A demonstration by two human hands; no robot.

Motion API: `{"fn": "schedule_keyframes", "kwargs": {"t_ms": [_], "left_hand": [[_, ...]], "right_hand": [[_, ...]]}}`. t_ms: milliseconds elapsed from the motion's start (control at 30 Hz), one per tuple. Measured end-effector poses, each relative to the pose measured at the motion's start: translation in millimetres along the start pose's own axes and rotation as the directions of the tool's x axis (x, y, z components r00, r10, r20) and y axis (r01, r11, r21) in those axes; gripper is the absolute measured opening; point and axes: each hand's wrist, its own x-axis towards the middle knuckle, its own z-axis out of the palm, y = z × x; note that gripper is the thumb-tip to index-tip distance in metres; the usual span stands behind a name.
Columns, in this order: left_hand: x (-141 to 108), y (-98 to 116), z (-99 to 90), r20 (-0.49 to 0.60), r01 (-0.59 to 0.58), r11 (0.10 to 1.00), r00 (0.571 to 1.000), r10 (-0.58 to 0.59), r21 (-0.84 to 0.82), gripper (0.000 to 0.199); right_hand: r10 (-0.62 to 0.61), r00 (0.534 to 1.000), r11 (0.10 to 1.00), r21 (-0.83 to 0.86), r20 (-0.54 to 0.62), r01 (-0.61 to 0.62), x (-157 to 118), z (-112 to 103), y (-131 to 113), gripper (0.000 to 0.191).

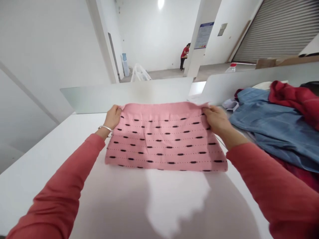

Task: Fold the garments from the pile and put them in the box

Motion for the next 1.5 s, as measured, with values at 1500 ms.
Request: {"fn": "schedule_keyframes", "kwargs": {"t_ms": [1500], "left_hand": [[-109.3, 32.6, 73.5, 0.628, -0.556, 0.78, 0.724, 0.285, 0.287, 0.049]], "right_hand": [[-0.016, 0.928, 0.855, -0.477, 0.372, 0.206, -63.1, 15.1, 42.4, 0.054]]}}
